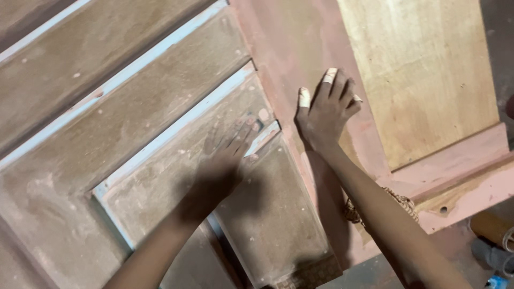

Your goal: The person sands the surface of a wooden door using a sanding block. They move the block across the flat panels and along the edges to smooth the wood.

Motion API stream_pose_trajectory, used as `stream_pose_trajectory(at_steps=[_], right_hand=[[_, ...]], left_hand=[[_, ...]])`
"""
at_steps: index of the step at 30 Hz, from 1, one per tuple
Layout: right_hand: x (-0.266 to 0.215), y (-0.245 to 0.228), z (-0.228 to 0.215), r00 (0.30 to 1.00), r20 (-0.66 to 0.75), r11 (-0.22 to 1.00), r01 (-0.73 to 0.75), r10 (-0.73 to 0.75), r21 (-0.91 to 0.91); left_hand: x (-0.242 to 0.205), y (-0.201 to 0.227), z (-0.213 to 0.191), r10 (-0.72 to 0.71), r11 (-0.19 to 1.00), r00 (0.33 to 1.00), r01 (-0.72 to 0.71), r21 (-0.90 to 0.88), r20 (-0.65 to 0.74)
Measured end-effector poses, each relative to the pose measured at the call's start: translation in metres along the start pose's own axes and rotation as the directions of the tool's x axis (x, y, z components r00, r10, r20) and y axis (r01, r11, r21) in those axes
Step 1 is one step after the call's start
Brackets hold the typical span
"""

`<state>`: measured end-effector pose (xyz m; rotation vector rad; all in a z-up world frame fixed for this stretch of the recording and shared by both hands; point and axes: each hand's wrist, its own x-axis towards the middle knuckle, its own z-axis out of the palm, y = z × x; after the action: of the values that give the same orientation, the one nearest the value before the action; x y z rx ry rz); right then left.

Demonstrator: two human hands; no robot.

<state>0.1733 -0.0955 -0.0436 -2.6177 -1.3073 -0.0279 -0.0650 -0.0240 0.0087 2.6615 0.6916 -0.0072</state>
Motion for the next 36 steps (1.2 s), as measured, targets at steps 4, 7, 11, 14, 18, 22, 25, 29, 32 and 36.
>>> stream_pose_trajectory(at_steps=[4,7,11,14,18,22,25,29,32,36], right_hand=[[-0.002,-0.002,-0.001,1.000,0.007,1.000,-0.016,0.016,-0.009],[-0.003,-0.005,-0.007,1.000,-0.018,1.000,0.000,0.000,-0.019],[0.002,-0.006,-0.002,0.999,-0.028,0.999,-0.021,0.020,-0.036],[-0.002,-0.004,-0.007,0.999,-0.026,0.999,-0.034,0.033,-0.028],[0.002,-0.005,-0.001,1.000,-0.004,1.000,-0.027,0.027,-0.013],[0.002,-0.003,-0.002,1.000,-0.005,1.000,-0.013,0.013,-0.024],[0.004,-0.006,-0.008,0.999,0.013,0.999,-0.031,0.031,-0.013],[-0.001,-0.007,-0.006,1.000,0.018,1.000,-0.025,0.025,0.000],[0.008,-0.005,-0.001,0.999,-0.015,0.999,-0.032,0.032,-0.020],[-0.007,-0.003,-0.005,1.000,0.000,1.000,0.009,-0.009,0.011]], left_hand=[[0.025,0.001,-0.001,-0.034,0.978,0.990,0.061,-0.198,0.140],[0.031,-0.008,-0.013,0.036,0.980,0.999,-0.027,-0.198,0.038],[0.016,-0.002,-0.019,0.056,0.992,0.996,-0.047,-0.117,0.076],[0.042,-0.004,-0.018,0.034,0.995,0.970,-0.010,-0.101,0.239],[0.016,-0.012,-0.019,0.095,0.989,0.987,-0.078,-0.126,0.132],[0.022,-0.011,-0.013,0.146,0.989,0.989,-0.146,-0.030,0.008],[0.051,-0.003,-0.001,0.140,0.990,0.987,-0.140,0.001,-0.080],[0.016,-0.002,0.001,0.114,0.993,0.993,-0.115,-0.018,-0.041],[0.039,-0.006,0.005,0.159,0.987,0.987,-0.160,-0.029,-0.029],[0.089,0.005,0.012,0.221,0.975,0.975,-0.221,-0.028,-0.002]])
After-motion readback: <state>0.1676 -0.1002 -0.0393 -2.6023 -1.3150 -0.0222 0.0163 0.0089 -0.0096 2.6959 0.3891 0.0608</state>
